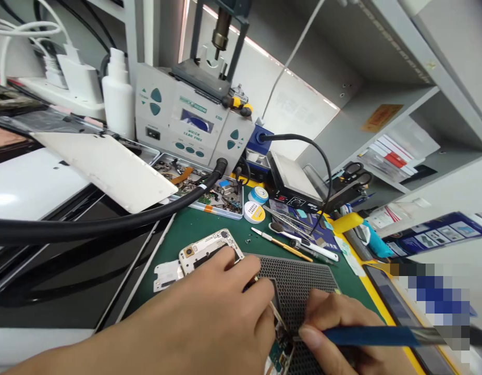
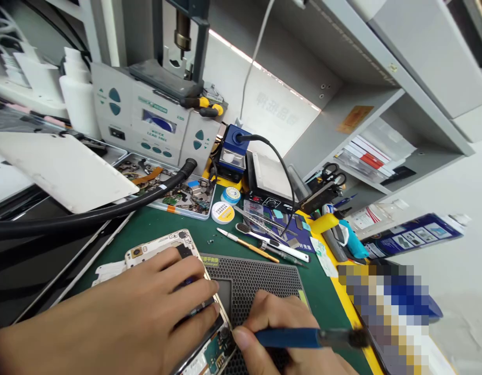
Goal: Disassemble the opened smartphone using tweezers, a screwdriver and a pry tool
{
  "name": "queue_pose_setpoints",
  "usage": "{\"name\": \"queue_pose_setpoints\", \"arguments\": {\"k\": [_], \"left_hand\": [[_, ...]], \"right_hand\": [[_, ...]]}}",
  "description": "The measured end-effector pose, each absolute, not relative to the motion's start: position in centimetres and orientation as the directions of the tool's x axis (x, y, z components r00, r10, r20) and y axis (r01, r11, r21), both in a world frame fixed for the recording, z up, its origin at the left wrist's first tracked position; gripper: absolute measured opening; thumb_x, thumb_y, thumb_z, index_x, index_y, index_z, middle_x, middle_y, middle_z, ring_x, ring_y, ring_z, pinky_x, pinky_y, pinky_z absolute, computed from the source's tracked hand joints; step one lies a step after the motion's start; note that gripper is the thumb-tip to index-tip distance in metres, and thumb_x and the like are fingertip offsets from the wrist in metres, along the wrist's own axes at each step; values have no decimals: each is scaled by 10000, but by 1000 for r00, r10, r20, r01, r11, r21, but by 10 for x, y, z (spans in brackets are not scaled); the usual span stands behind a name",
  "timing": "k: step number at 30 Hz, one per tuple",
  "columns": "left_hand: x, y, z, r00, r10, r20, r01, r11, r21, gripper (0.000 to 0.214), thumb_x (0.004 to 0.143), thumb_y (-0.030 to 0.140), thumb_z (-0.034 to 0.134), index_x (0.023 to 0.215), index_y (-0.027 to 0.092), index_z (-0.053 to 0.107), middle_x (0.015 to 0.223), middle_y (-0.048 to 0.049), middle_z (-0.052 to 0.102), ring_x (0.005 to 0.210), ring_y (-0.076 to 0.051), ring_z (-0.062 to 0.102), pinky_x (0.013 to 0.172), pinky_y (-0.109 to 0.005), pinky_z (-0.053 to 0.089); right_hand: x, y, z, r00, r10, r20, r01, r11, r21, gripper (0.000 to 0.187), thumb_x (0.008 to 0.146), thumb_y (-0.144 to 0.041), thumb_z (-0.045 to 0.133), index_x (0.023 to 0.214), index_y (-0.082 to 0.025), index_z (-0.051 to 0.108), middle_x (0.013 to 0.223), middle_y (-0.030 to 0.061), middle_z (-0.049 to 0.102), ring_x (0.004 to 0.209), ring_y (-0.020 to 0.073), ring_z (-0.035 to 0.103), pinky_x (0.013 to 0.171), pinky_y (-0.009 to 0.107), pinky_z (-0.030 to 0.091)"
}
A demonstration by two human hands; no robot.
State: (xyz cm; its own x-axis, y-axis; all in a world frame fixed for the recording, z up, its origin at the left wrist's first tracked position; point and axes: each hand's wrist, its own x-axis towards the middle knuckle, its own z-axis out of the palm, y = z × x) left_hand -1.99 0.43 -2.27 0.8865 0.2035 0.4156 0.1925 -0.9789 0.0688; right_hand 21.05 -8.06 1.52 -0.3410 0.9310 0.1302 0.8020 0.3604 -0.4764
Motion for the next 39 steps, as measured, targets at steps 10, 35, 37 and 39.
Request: {"name": "queue_pose_setpoints", "arguments": {"k": [10, 35, 37, 39], "left_hand": [[-18, 11, -36, 836, 222, 503, 224, -973, 58, 192, 937, 171, 532, 1026, 249, 683, 982, -3, 703, 852, -235, 554, 775, -378, 328], [-26, 15, -38, 866, 198, 458, 178, -980, 86, 292, 923, 221, 583, 1206, 278, 623, 1223, 9, 674, 999, -230, 559, 886, -358, 414], [-29, 15, -28, 884, 224, 411, 179, -973, 144, 352, 893, 257, 617, 1245, 278, 611, 1251, 3, 679, 1053, -242, 574, 944, -386, 430], [-33, 17, -15, 915, 283, 287, 231, -952, 202, 499, 838, 357, 663, 1320, 261, 577, 1337, -29, 651, 1188, -295, 550, 1036, -477, 411]], "right_hand": [[198, -70, 9, 51, 919, -391, 486, -365, -794, 430, 909, -602, 614, 767, -223, 468, 539, -68, 523, 417, 74, 432, 393, 190, 308], [209, -67, 9, -170, 939, -298, 503, -177, -846, 331, 1017, -489, 500, 818, -226, 469, 592, -98, 424, 498, 80, 366, 447, 211, 265], [211, -61, 10, -101, 945, -310, 379, -252, -890, 328, 995, -468, 549, 792, -232, 443, 505, -119, 446, 406, 59, 373, 403, 181, 260], [213, -54, 11, -36, 950, -309, 274, -288, -918, 344, 968, -440, 599, 751, -233, 430, 412, -129, 469, 326, 45, 372, 363, 158, 245]]}}
